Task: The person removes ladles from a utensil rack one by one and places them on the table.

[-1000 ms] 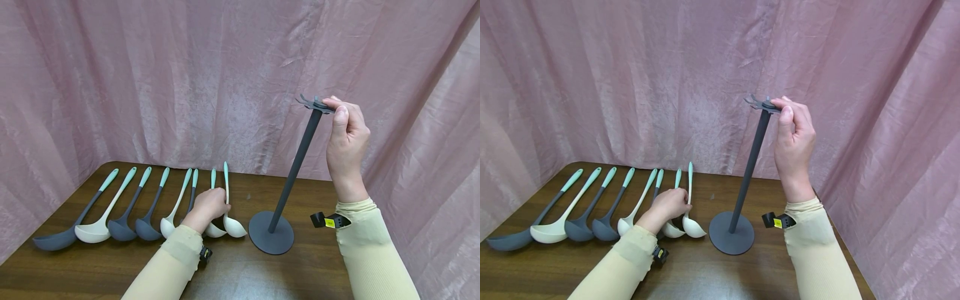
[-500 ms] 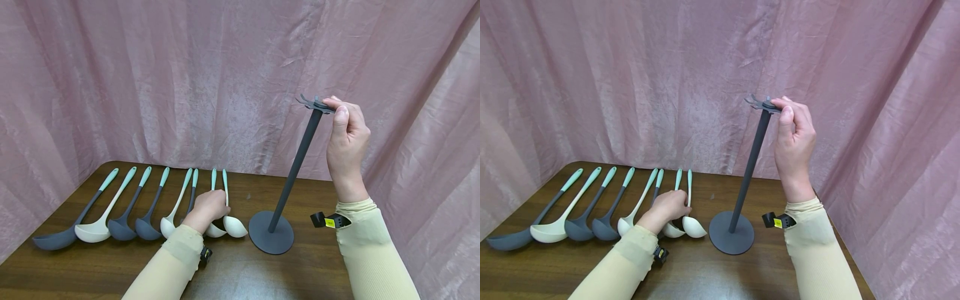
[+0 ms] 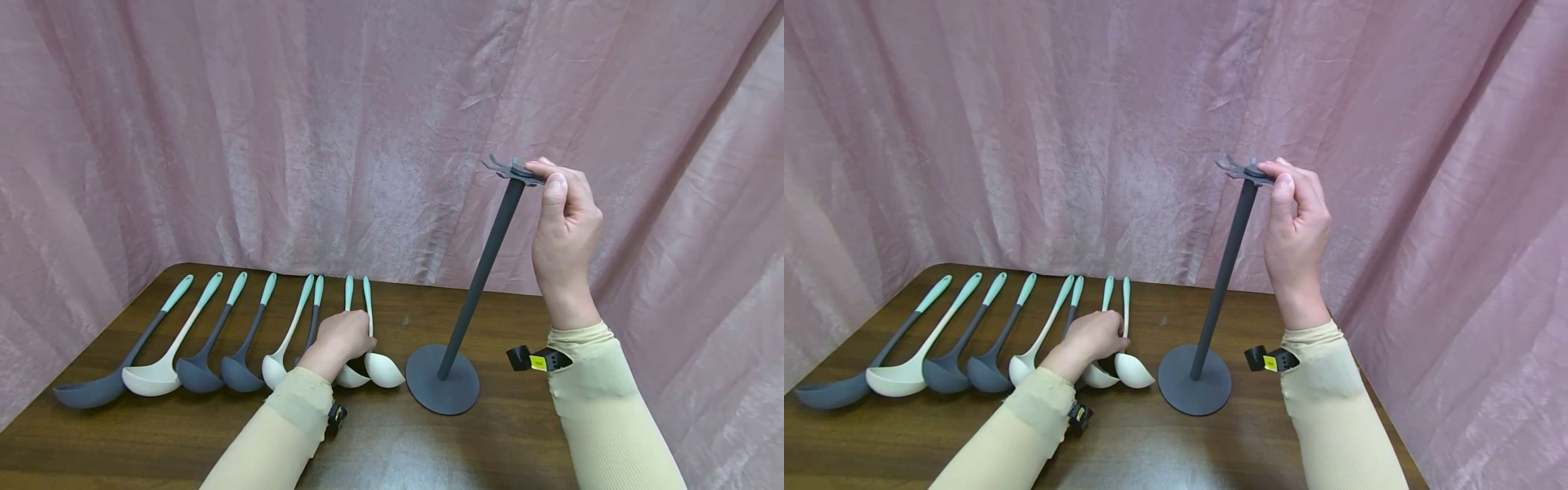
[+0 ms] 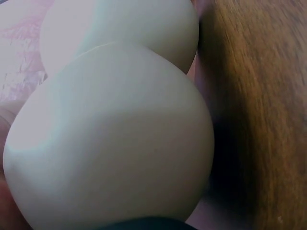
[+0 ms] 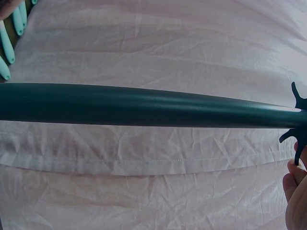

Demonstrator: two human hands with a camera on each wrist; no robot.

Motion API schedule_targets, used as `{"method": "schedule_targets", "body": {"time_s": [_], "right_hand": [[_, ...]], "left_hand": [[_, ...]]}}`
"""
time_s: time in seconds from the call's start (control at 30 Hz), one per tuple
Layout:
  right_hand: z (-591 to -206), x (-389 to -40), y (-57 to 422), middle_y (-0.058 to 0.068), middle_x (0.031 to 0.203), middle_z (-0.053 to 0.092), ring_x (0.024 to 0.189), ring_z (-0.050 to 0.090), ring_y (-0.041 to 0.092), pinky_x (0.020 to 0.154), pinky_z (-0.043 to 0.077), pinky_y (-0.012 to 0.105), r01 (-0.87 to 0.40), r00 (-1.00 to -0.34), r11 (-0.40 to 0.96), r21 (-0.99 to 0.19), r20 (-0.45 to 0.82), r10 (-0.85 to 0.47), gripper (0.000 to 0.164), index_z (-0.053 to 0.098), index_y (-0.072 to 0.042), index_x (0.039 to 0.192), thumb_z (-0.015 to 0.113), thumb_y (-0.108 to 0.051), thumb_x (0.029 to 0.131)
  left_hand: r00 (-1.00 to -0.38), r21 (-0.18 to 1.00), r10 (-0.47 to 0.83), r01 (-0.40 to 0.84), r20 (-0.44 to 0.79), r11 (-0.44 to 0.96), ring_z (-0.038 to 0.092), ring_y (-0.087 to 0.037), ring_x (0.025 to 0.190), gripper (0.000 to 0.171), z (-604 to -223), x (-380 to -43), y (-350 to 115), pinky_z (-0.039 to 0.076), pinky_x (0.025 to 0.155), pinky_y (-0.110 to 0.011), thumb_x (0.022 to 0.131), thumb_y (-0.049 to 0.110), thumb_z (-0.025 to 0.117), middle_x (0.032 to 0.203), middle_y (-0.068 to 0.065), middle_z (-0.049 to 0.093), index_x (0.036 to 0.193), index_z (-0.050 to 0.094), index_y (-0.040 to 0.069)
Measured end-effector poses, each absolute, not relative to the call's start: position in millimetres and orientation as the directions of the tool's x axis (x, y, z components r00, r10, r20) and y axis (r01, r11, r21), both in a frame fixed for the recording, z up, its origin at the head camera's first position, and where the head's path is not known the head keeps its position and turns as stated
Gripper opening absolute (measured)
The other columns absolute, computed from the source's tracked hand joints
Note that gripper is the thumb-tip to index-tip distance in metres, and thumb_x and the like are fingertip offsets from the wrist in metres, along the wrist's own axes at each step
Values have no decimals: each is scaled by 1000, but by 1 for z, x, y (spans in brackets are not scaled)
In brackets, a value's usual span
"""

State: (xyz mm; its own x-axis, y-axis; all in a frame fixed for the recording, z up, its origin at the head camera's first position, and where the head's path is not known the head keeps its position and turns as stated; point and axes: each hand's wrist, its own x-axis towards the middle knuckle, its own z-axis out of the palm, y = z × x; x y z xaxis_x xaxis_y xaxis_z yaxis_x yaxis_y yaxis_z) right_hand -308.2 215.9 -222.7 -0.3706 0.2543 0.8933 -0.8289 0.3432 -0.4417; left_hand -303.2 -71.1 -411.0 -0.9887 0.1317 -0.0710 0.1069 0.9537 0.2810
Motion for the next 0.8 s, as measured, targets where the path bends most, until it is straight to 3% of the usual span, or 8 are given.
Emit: {"method": "schedule_targets", "body": {"time_s": [0.3,0.47,0.67,0.8], "right_hand": [[-225,-313,217,2,123,77,130,67,21,113,48,33,-825,-389,359,-437,899,200,32,82,-3,122,55,-18,114],[-226,-316,221,6,138,72,138,60,19,117,43,32,-810,-435,366,-457,888,148,32,78,-5,133,55,-19,115],[-241,-311,228,4,169,44,155,42,20,127,33,36,-789,-513,365,-494,857,51,52,46,-11,168,54,-18,117],[-254,-302,232,3,175,35,160,37,20,129,30,37,-731,-601,383,-564,799,30,65,24,-21,177,52,-25,118]], "left_hand": [[-993,249,108,92,-53,964,63,-21,72,39,-404,-309,-70,53,67,-44,102,35,81,73,1,64,69,68,18],[-996,233,88,80,-25,969,63,-23,70,43,-393,-310,-74,53,66,-44,108,44,73,73,-2,63,74,68,17],[-994,239,103,109,39,965,61,-21,67,37,-380,-301,-79,50,60,-41,111,51,66,79,0,62,93,67,18],[-983,235,138,163,121,958,61,-21,68,37,-372,-294,-81,50,59,-40,110,52,66,83,0,63,98,68,17]]}}
